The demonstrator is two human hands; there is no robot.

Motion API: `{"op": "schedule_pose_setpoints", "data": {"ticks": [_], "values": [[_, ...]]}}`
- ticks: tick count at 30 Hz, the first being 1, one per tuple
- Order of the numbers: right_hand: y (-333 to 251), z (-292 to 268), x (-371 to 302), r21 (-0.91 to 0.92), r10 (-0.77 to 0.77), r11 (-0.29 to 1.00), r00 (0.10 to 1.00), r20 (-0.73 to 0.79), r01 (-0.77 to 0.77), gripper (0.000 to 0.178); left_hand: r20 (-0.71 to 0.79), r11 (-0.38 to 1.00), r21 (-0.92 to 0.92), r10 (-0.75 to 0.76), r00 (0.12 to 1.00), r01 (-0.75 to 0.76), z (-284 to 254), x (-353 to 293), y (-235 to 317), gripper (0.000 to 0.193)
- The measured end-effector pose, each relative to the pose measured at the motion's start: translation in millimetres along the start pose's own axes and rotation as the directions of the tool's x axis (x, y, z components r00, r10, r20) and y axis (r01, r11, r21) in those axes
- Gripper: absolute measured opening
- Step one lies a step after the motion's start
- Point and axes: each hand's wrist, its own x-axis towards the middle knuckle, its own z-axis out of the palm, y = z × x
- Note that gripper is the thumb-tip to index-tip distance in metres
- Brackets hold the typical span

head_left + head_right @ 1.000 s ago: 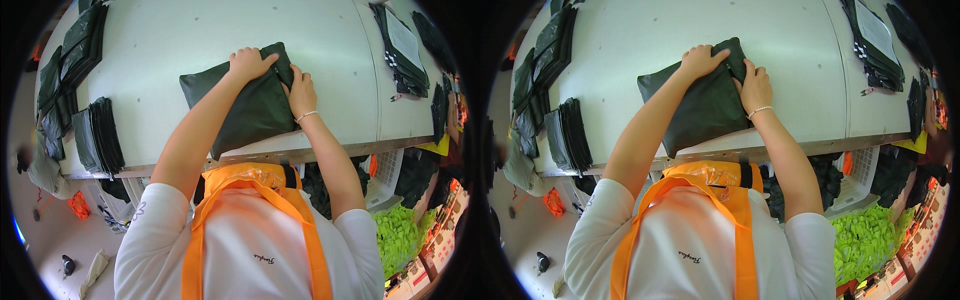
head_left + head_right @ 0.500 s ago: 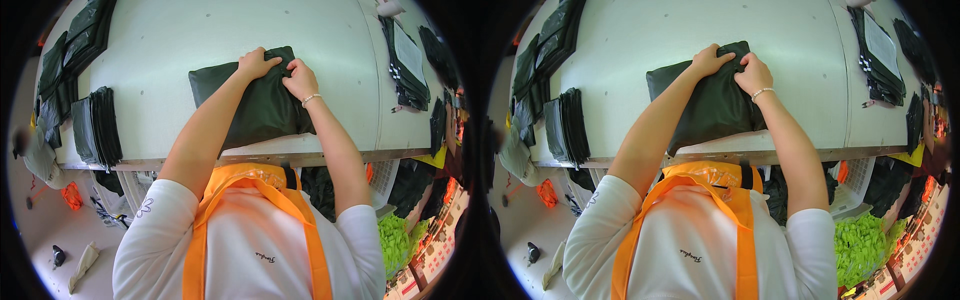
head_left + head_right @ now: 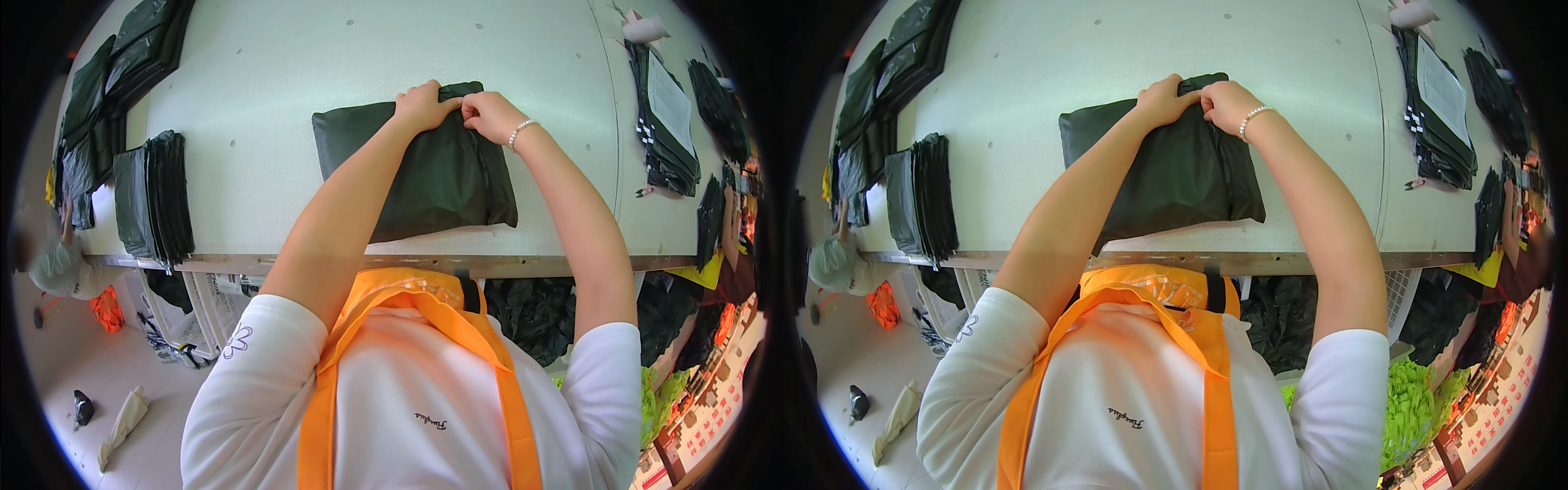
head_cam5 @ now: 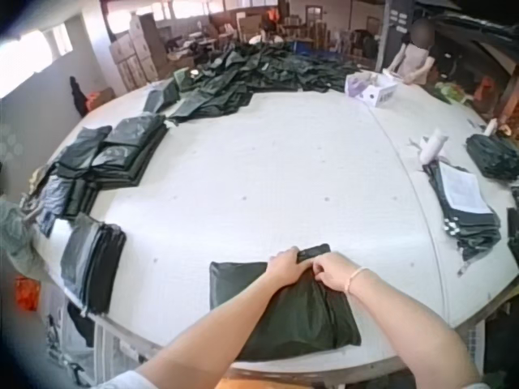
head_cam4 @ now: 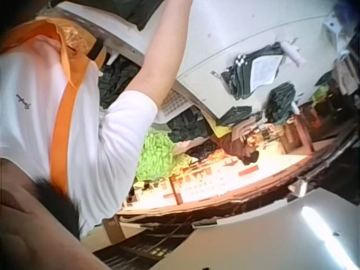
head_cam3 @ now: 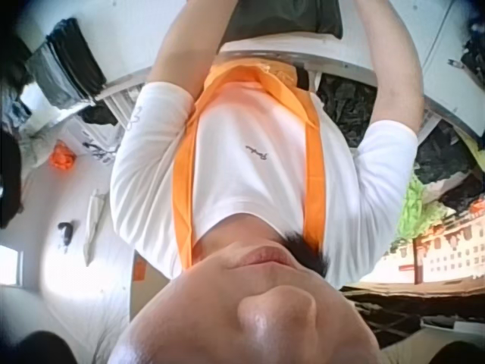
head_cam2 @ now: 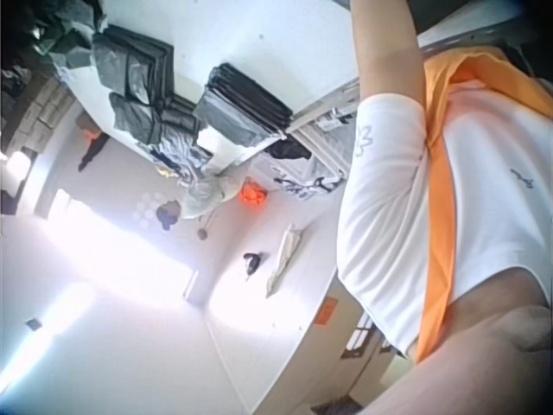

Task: The person folds a dark green jacket on a table. They smooth the fabric, fold the sleeves inward, fold the jacket in half, and then fold it again into a compact rectangle. The person places the folded jacket on a stack of similar folded jackets.

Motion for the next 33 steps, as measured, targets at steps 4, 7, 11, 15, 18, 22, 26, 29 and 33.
{"op": "schedule_pose_setpoints", "data": {"ticks": [4,7,11,15,18,22,26,29,33], "values": [[-5.7,-5.2,-5.1,-0.105,-0.078,0.991,0.997,0.023,0.079,0.009,-0.006,1.0,0.008,0.003,1.0,-0.003,1.5,-0.6,-1.4,0.063],[-10.3,-1.3,-47.7,-0.136,-0.153,0.978,0.988,0.033,0.156,0.005,-0.009,1.0,0.008,0.006,1.0,-0.006,2.7,-2.5,2.0,0.065],[-13.7,33.9,-124.6,-0.162,-0.159,0.971,0.981,0.108,0.175,0.004,-0.016,1.0,0.016,-0.01,1.0,0.011,4.0,-2.7,-3.6,0.068],[-2.5,91.2,-170.8,-0.221,-0.161,0.968,0.969,-0.189,0.118,0.003,-0.036,1.0,0.013,-0.001,0.999,0.002,2.8,-4.4,-0.5,0.068],[3.9,114.2,-181.8,-0.127,-0.109,0.99,0.922,-0.372,0.066,0.008,-0.107,0.997,0.064,0.06,0.992,-0.053,-7.1,-15.0,14.4,0.061],[13.7,101.8,-198.2,0.735,0.372,0.672,0.9,-0.228,-0.092,0.03,-0.491,0.866,0.225,0.497,0.716,-0.447,-48.1,-98.1,87.4,0.04],[9.1,69.4,-220.4,0.883,0.199,-0.468,0.977,0.076,0.026,0.075,-0.118,0.645,-0.04,0.755,0.645,-0.763,-79.1,-267.0,118.8,0.034],[43.2,101.3,-207.9,1.0,0.33,0.03,0.944,-0.017,0.007,0.082,-0.343,0.8,-0.096,0.532,0.774,-0.592,-44.8,-257.3,66.0,0.038],[84.6,154.9,-167.1,0.904,0.61,0.426,0.744,-0.274,-0.016,0.065,-0.333,0.998,-0.065,-0.026,0.943,0.005,29.8,-216.8,-64.6,0.077]]}}
